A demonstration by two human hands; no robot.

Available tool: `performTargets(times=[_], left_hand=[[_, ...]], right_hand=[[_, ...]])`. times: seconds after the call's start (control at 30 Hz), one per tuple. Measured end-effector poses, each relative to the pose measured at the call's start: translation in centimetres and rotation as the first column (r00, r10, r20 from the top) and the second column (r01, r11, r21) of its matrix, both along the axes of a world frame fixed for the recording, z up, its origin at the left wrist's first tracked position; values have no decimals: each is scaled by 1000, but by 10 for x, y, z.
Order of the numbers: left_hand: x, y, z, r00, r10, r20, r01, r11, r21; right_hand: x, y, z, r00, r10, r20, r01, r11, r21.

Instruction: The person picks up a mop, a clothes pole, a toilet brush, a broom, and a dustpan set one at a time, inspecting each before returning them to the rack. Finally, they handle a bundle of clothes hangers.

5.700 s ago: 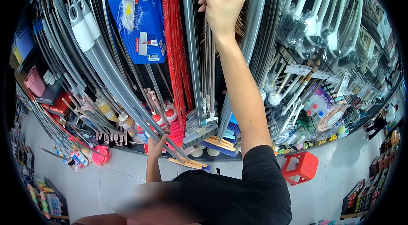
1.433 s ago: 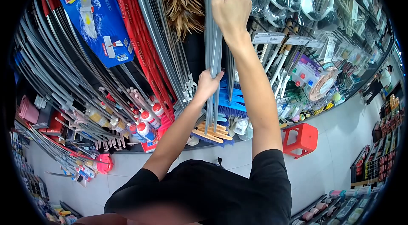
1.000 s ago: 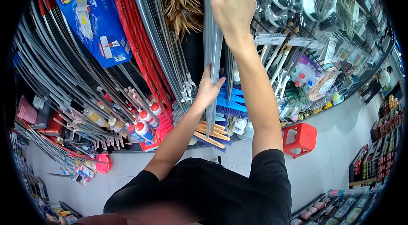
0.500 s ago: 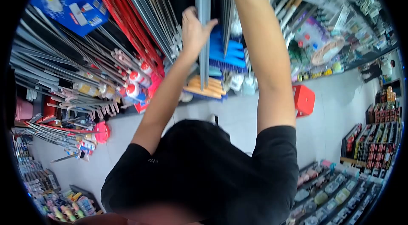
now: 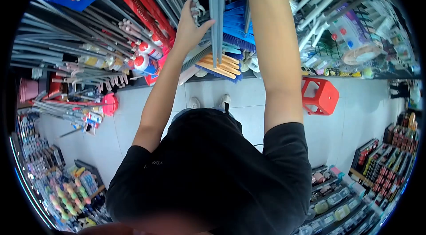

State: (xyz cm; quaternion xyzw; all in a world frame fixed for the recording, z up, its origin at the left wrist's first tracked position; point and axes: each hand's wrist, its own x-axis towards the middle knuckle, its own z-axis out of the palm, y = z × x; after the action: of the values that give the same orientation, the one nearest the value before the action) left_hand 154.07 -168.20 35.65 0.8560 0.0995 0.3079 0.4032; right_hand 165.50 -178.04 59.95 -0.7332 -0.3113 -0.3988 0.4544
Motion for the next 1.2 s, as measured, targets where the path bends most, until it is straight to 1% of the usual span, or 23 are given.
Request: performTargets(times=[0.1,0.17,0.23,0.27,0.33,0.37,0.4,0.43,0.47,0.5,0.53,0.57,0.6,0.63,0.67,0.7,0.73,0.8,0.87,0.9,1.0,1.07,1.2], left_hand=[[-57,19,-43,998,67,10,-61,959,-278],[-117,35,-84,973,177,-150,-205,959,-196],[-190,54,-148,830,235,-505,-361,917,-167],[-230,58,-177,773,256,-580,-434,880,-190],[-319,53,-244,652,354,-671,-560,821,-111],[-370,51,-284,568,378,-731,-645,757,-110],[-423,42,-325,410,437,-801,-705,709,26],[-484,28,-370,280,455,-845,-828,561,27],[-529,9,-387,40,378,-925,-869,470,155],[-576,-2,-395,-127,20,-992,-614,784,95],[-618,-31,-420,-126,90,-988,-907,393,151],[-659,-50,-452,-108,-12,-994,-970,220,102],[-656,-55,-407,-24,-134,-991,-999,36,19],[-681,-63,-426,38,-150,-988,-998,-53,-31],[-688,-67,-417,32,-61,-998,-993,-112,-25],[-687,-59,-391,41,-83,-996,-997,-72,-35],[-697,-58,-390,26,67,-997,-999,42,-23],[-748,-57,-447,140,208,-968,-970,227,-91],[-766,-34,-444,166,256,-952,-958,269,-94],[-779,-20,-438,169,278,-946,-953,290,-85],[-813,37,-417,236,-18,-972,-962,137,-236],[-843,66,-447,253,59,-966,-930,292,-226],[-871,117,-415,283,293,-913,-958,49,-282]], right_hand=[[-31,-31,-36,954,293,66,-300,925,234],[-52,-46,-73,920,375,115,-387,821,419],[-77,-53,-130,741,671,16,-532,573,624],[-88,-55,-159,642,751,-156,-530,581,617],[-111,-46,-227,559,652,-512,-519,757,396],[-125,-41,-276,416,576,-703,-462,800,382],[-135,-41,-324,409,389,-825,-540,832,125],[-147,-47,-378,335,308,-890,-647,762,20],[-156,-58,-434,496,115,-861,-710,624,-325],[-174,-62,-463,585,118,-803,-712,549,-438],[-193,-71,-503,581,91,-809,-713,537,-452],[-204,-77,-545,525,51,-850,-775,443,-452],[-219,-78,-566,547,94,-832,-789,391,-474],[-234,-76,-586,569,127,-813,-799,319,-509],[-252,-62,-588,463,-14,-886,-846,291,-447],[-272,-49,-590,345,-162,-925,-884,276,-378],[-291,-36,-589,220,-310,-925,-911,273,-308],[-323,-8,-606,28,-456,-889,-899,378,-222],[-351,26,-627,17,-570,-821,-906,339,-254],[-367,49,-626,107,-598,-794,-922,238,-304],[-407,118,-636,216,-496,-841,-953,82,-293],[-444,163,-619,218,-328,-919,-949,150,-278],[-505,236,-598,163,-251,-954,-965,160,-207]])
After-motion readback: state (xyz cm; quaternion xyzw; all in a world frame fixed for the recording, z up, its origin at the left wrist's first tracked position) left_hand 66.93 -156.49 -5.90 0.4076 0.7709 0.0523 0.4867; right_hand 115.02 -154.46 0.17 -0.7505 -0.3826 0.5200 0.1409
